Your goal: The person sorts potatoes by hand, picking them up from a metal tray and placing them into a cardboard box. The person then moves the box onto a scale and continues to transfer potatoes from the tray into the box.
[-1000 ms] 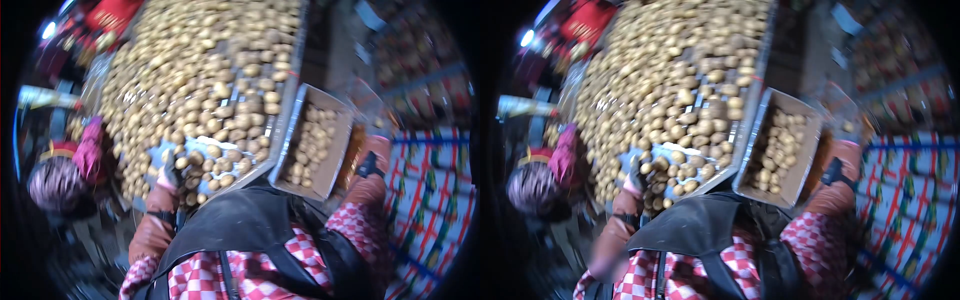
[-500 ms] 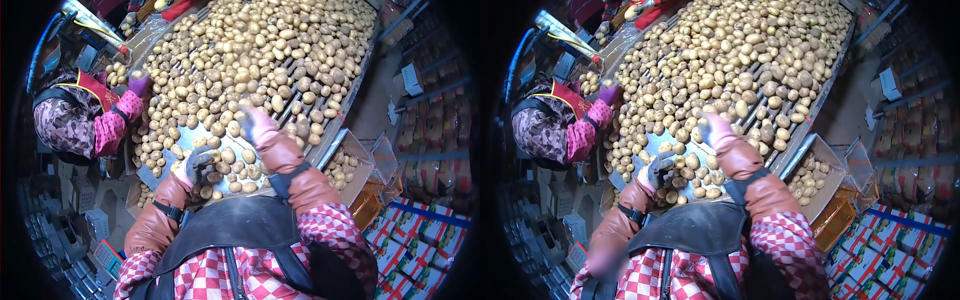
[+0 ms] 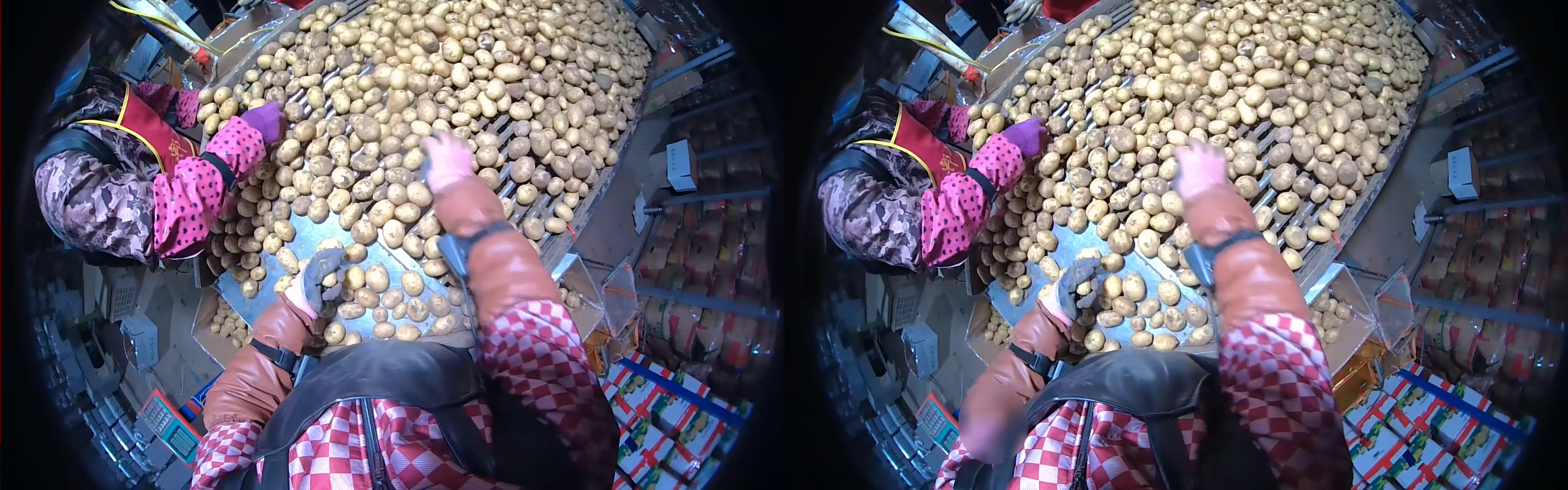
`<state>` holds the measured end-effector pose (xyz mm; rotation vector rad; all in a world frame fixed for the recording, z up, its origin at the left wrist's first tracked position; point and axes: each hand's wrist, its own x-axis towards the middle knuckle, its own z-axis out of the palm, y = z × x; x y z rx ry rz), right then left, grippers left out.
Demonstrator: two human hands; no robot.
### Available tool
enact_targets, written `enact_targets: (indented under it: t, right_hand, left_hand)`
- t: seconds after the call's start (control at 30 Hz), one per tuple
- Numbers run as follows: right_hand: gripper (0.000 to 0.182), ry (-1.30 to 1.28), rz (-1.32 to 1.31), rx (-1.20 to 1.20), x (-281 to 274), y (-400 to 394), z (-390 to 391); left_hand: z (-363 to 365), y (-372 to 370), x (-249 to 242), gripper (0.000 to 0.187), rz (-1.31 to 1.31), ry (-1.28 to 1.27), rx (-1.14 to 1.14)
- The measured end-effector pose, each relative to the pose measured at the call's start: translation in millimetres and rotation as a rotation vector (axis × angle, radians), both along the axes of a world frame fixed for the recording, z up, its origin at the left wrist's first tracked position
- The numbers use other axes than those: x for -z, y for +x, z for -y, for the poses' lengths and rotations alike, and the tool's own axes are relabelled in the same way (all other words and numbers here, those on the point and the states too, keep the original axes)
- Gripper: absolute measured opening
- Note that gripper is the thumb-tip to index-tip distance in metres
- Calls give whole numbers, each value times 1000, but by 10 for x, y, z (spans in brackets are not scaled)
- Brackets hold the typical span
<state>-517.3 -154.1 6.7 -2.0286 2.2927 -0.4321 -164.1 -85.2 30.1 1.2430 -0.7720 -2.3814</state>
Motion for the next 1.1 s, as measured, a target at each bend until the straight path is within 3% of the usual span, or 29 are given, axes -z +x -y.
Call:
enact_targets:
  t: [0.03, 0.07, 0.13, 0.27, 0.33, 0.4, 0.47, 0.6, 0.8, 0.87, 0.93, 1.0, 1.03, 1.07, 1.1]
  right_hand:
    - [28, -22, 8, 80, 16, -136, -200]
    - [25, -37, 16, 159, 53, -246, -457]
    - [27, 51, -123, 204, 99, -501, -949]
    - [32, -10, -273, 549, 43, -855, -1207]
    - [31, -134, -407, 551, 44, -980, -972]
    - [41, -130, 94, 314, -206, -929, -585]
    - [45, -30, 207, 201, -312, -842, -98]
    - [57, 385, -76, 124, -84, -708, 602]
    - [45, 446, -20, 275, -218, -388, 382]
    - [37, 535, -21, 354, -28, -383, 270]
    - [35, 520, 10, 311, 60, -496, 176]
    - [34, 497, 38, 278, -42, -494, 107]
    - [36, 309, 113, 314, -237, -405, 15]
    - [38, 126, 188, 346, -386, -295, -107]
    - [37, -36, 302, 194, -448, -152, -203]
  left_hand:
    - [-27, -13, 128, 28, 150, -481, 110]
    - [7, -25, 118, 28, 149, -469, 104]
    - [55, -47, 62, 25, 83, -2, -49]
    - [127, -150, 293, 31, 215, -82, -13]
    - [182, -195, 327, 32, 182, -117, 22]
    - [199, -254, 303, 33, 165, -76, 7]
    - [234, -216, 394, 34, 149, -49, 45]
    - [241, -173, 416, 35, 111, -14, 28]
    - [215, -162, 494, 32, 81, -109, 63]
    - [258, -170, 266, 34, 52, -93, 77]
    - [227, -121, 159, 38, 26, -73, 92]
    - [302, -229, -33, 49, -247, 123, -26]
    - [345, -252, -54, 61, -390, 144, 14]
    - [362, -336, -123, 61, -391, 146, 8]
    - [383, -492, -225, 63, -439, 100, 22]
